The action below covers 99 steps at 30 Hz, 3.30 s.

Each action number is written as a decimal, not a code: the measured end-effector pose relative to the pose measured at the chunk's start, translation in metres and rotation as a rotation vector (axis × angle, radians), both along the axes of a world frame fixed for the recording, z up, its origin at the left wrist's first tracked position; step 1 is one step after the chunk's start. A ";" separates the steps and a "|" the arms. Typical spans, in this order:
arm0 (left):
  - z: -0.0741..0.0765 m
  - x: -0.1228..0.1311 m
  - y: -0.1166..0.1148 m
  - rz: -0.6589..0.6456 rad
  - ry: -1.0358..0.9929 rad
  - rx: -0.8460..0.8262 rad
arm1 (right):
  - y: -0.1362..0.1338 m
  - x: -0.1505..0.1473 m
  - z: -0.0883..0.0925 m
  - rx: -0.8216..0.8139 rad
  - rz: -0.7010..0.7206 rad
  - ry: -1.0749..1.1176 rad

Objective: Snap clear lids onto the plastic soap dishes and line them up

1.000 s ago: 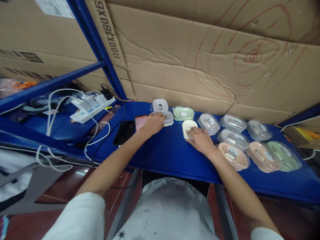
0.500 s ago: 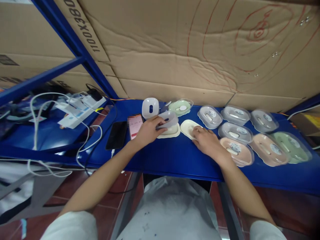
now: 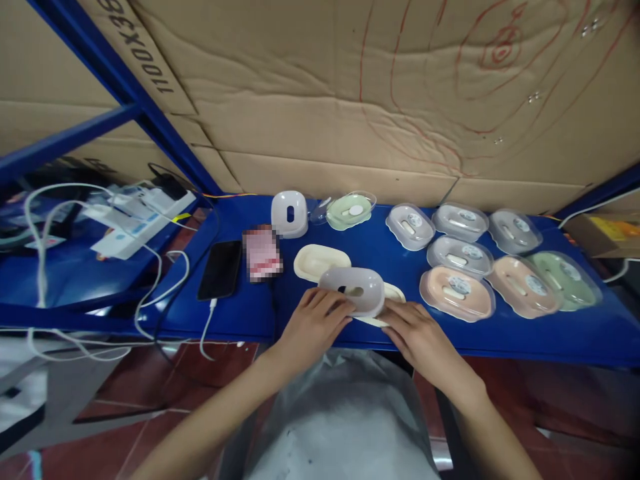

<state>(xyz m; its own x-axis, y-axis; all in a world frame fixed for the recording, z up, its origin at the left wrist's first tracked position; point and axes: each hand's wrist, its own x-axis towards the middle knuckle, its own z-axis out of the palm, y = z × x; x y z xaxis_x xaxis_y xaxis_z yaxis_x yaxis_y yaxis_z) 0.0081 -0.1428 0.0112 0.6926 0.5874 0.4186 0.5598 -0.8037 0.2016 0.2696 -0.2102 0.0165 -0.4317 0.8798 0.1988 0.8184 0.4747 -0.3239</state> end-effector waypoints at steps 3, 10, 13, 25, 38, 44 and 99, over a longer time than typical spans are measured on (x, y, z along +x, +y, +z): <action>-0.001 0.008 -0.003 0.025 0.006 0.007 | -0.009 0.008 -0.014 0.065 -0.113 0.134; -0.005 0.038 -0.010 -0.083 0.076 -0.115 | -0.021 0.028 -0.034 0.172 -0.165 0.069; -0.011 0.040 -0.012 -0.075 0.048 -0.114 | -0.018 0.034 -0.034 0.117 -0.157 0.100; -0.022 0.023 -0.005 -0.021 0.032 -0.095 | 0.001 0.026 -0.039 0.169 -0.105 0.018; 0.006 -0.029 0.035 0.352 0.148 -0.021 | -0.002 0.020 -0.041 0.176 -0.168 0.038; 0.051 -0.023 0.113 0.492 0.086 -0.035 | 0.000 0.019 -0.045 0.189 -0.166 0.046; 0.003 -0.011 0.041 0.012 0.085 0.089 | -0.017 0.013 -0.047 0.491 -0.185 -0.010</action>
